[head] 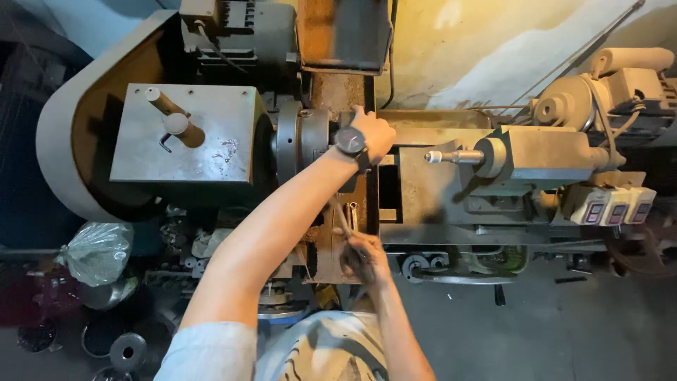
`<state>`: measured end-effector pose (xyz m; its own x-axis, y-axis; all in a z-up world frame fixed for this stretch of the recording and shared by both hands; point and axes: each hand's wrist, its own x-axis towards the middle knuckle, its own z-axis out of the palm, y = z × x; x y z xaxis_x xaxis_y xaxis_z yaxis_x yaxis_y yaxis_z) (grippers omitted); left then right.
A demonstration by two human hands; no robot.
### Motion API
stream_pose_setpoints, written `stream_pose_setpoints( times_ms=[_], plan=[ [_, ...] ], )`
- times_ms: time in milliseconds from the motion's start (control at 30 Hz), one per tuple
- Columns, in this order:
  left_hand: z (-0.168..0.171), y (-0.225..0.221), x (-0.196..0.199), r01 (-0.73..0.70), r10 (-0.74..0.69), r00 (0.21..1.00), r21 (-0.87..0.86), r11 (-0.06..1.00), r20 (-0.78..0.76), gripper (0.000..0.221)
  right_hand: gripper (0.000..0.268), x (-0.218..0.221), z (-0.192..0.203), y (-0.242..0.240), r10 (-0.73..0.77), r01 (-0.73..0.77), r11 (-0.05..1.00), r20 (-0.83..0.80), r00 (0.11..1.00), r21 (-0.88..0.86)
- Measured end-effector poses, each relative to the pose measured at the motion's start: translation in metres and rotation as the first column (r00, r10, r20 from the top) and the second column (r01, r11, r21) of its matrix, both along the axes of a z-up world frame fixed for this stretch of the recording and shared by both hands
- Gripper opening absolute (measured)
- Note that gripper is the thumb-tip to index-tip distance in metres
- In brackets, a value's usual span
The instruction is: Cleaning, inspecting, and organizing various small motorcycle engine components, including using a lathe for part maintenance.
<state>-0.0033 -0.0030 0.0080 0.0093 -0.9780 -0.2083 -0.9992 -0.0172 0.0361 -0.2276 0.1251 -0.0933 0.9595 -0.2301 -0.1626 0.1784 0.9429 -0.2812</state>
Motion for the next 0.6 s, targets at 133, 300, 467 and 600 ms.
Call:
stream_pose_setpoints(
  times_ms=[133,300,467,600],
  plan=[
    [-0.005,-0.018,-0.001,-0.076,0.066,0.996,0.192,0.978,0.059,0.030,0.035,0.000,-0.017,-0.010,-0.303,-0.144,0.667,-0.442,0.844,-0.731],
    [-0.004,-0.027,0.002,-0.046,0.024,0.997,0.306,0.951,0.077,0.043,0.026,0.011,-0.002,-0.001,-0.298,-0.074,0.791,-0.487,0.821,-0.608],
    [0.000,-0.028,0.001,-0.029,-0.008,0.995,0.360,0.932,0.102,0.043,0.030,0.022,-0.020,0.010,-0.256,-0.067,0.854,-0.528,0.810,-0.516],
    [-0.013,-0.026,0.004,-0.017,-0.004,0.997,0.287,0.958,0.073,0.034,0.033,0.037,-0.031,0.029,-0.396,0.152,0.799,-0.320,0.860,-0.582]
  ],
)
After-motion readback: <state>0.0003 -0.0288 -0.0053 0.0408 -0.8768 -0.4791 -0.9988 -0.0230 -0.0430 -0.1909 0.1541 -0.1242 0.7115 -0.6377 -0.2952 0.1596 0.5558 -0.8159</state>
